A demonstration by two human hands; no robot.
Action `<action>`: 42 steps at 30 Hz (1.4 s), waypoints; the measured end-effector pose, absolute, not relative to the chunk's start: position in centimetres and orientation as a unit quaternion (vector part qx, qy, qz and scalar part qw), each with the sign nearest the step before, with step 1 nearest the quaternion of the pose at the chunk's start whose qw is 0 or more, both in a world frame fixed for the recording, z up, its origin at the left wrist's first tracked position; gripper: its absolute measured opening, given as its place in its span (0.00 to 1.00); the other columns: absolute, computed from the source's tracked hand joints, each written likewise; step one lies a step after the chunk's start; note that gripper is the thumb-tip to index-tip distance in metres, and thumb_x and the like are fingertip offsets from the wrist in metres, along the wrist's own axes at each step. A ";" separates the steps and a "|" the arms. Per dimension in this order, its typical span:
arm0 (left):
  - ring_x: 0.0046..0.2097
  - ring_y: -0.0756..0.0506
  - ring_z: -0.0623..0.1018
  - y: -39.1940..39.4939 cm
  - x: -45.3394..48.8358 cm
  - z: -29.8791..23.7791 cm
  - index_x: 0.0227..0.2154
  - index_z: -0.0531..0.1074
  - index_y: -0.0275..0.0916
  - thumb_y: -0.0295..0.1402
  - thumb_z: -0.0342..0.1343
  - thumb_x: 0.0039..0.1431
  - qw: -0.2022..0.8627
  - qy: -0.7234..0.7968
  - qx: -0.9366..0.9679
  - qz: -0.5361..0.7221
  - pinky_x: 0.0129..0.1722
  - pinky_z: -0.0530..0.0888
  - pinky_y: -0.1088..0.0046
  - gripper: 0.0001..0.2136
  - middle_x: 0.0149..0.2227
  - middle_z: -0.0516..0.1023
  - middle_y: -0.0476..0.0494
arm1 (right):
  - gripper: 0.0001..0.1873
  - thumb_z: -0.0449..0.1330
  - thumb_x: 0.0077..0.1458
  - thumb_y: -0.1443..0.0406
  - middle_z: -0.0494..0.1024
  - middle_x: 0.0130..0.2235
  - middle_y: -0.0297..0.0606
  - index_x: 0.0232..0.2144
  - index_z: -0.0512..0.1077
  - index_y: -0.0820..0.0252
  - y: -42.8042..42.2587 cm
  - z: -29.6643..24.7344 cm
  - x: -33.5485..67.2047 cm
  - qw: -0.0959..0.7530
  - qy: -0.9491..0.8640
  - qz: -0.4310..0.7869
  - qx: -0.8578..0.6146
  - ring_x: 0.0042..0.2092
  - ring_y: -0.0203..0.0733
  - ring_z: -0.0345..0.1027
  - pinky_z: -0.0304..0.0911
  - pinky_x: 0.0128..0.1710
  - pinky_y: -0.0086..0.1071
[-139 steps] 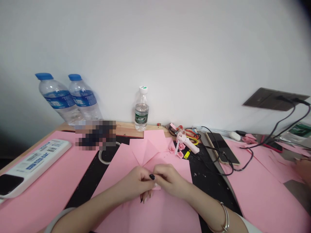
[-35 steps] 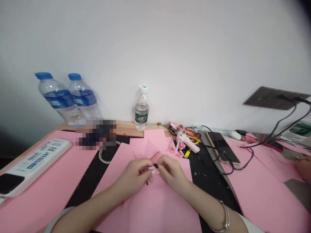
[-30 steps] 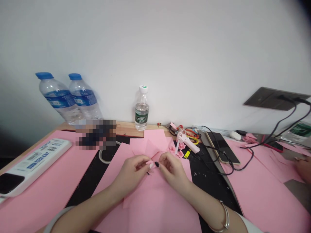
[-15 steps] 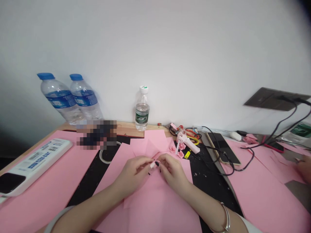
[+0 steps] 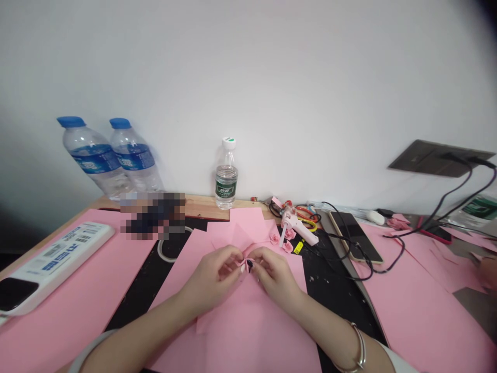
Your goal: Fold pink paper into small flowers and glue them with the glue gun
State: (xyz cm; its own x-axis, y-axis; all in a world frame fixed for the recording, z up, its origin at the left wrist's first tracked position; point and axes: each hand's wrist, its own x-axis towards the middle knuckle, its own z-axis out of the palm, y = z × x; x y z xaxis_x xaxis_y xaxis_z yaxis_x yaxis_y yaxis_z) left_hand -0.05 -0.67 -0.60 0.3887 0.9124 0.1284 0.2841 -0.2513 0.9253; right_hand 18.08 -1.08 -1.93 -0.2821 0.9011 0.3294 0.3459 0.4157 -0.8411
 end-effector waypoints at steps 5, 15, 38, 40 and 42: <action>0.39 0.48 0.75 -0.7 0.1 -0.3 0.32 0.68 0.39 0.24 0.52 0.54 0.412 0.381 0.729 0.392 0.36 0.73 0.74 0.05 0.41 0.72 0.44 | 0.10 0.53 0.56 0.74 0.77 0.35 0.41 0.36 0.73 0.61 -1.2 -1.6 18.3 0.407 -0.754 0.325 -0.401 0.37 0.41 0.71 0.65 0.37 0.32; 0.41 0.47 0.77 -0.7 -0.1 -0.8 0.29 0.70 0.40 0.23 0.53 0.54 0.419 0.420 0.695 0.405 0.39 0.75 0.72 0.05 0.38 0.76 0.46 | 0.14 0.51 0.55 0.76 0.77 0.35 0.41 0.39 0.72 0.61 -1.2 -1.5 18.2 0.388 -0.772 0.323 -0.385 0.35 0.40 0.70 0.65 0.34 0.31; 0.32 0.48 0.74 -0.6 -0.5 -0.7 0.22 0.72 0.39 0.23 0.52 0.55 0.364 0.421 0.745 0.368 0.33 0.70 0.72 0.10 0.28 0.74 0.48 | 0.09 0.51 0.60 0.71 0.77 0.33 0.40 0.34 0.71 0.58 -1.3 -2.1 18.3 0.378 -0.811 0.231 -0.381 0.35 0.41 0.72 0.68 0.35 0.33; 0.32 0.48 0.74 -0.6 -0.6 -0.8 0.20 0.71 0.38 0.22 0.51 0.55 0.366 0.418 0.748 0.363 0.33 0.69 0.73 0.11 0.27 0.73 0.48 | 0.10 0.50 0.61 0.71 0.78 0.34 0.42 0.35 0.71 0.59 -1.4 -2.1 18.5 0.368 -0.826 0.222 -0.366 0.35 0.42 0.72 0.69 0.35 0.34; 0.31 0.48 0.73 -0.7 -0.6 -1.0 0.19 0.69 0.38 0.22 0.50 0.54 0.365 0.415 0.752 0.359 0.32 0.69 0.73 0.11 0.27 0.72 0.48 | 0.11 0.49 0.62 0.71 0.78 0.34 0.43 0.35 0.71 0.60 -1.4 -2.0 18.6 0.359 -0.835 0.217 -0.355 0.36 0.43 0.73 0.69 0.36 0.34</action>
State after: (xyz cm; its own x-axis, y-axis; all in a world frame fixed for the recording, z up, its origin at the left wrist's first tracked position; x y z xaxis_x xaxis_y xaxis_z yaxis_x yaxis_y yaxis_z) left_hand -0.60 -0.69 -0.97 0.3983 0.8860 0.2374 0.3628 -0.3899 0.8464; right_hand 18.56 -1.38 -2.02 -0.4902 0.7489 0.4460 0.4371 0.6539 -0.6176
